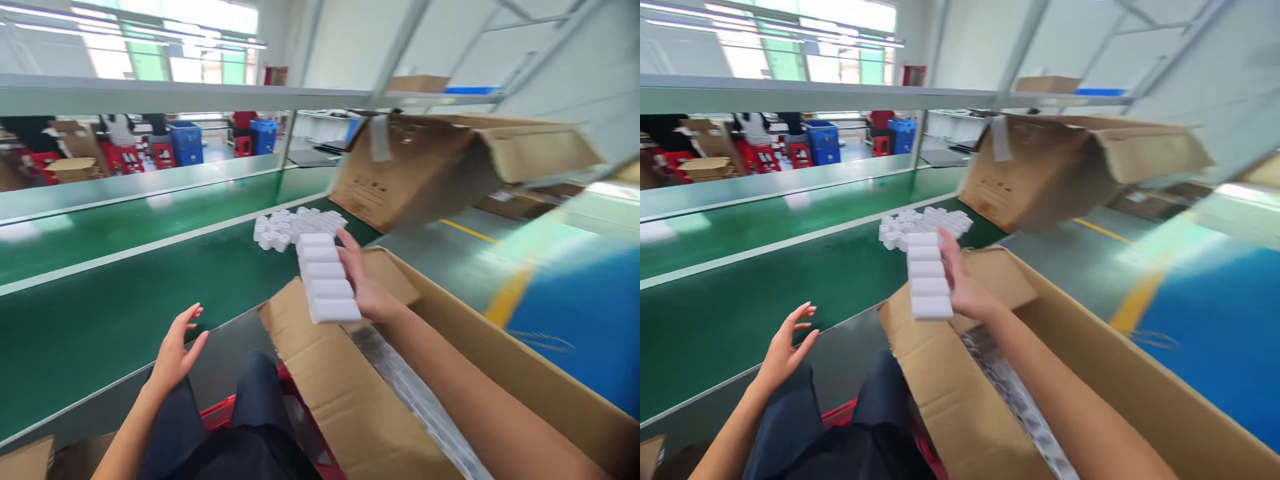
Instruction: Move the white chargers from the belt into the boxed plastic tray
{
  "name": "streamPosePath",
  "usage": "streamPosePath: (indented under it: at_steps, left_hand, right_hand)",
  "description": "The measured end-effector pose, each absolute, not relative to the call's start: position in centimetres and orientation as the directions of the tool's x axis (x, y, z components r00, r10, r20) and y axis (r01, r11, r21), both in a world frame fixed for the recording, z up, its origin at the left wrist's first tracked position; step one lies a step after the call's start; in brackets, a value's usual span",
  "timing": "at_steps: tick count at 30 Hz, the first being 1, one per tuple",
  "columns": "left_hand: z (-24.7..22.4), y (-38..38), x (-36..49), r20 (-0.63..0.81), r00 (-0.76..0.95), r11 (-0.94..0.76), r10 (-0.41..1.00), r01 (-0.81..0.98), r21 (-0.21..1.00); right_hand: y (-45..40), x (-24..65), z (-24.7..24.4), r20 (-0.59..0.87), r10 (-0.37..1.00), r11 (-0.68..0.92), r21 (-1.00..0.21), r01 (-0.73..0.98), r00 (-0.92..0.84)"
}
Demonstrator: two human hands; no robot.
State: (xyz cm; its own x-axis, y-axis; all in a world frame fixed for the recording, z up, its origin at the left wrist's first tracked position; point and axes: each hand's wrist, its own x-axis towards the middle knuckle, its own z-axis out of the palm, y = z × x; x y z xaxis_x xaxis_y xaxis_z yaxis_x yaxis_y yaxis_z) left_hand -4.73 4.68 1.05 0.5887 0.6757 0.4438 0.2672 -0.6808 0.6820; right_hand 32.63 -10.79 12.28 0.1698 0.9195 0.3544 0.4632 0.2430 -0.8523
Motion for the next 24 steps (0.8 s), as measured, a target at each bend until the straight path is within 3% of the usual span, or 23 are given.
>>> streamPosePath:
  at_steps: [4,8,13,18,24]
  left_hand:
    - [3.9,12.0,-7.0,0.583,0.531,-0.784,0.615,0.331,0.525]
    - [5.1,21.1,-11.1,0.669,0.494,-0.822,0.555,0.451,0.349]
    - [3.4,26.8,-15.7,0.597,0.527,-0.786,0.605,0.517,0.34]
    - [1.5,26.0,-16.1,0.605,0.544,-0.812,0.582,0.435,0.389]
    - [2.3,24.3,-15.4,0.527,0.626,-0.818,0.575,0.459,0.347]
  right_hand:
    - [6.6,22.3,10.2,0.174,0.983,0.178,-0.981,-0.074,0.061]
    - [17.8,11.1,5.9,0.012,0.977,-0.087,-0.892,-0.444,-0.214]
    - [23.5,4.8,1.8,-0.025,0.902,-0.236,-0.864,-0.445,-0.43]
    - [24.3,4.7,-0.2,-0.074,0.816,-0.342,-0.861,-0.377,-0.573]
    - [23.8,4.8,-0.6,-0.134,0.759,-0.424,-0.845,-0.326,-0.638]
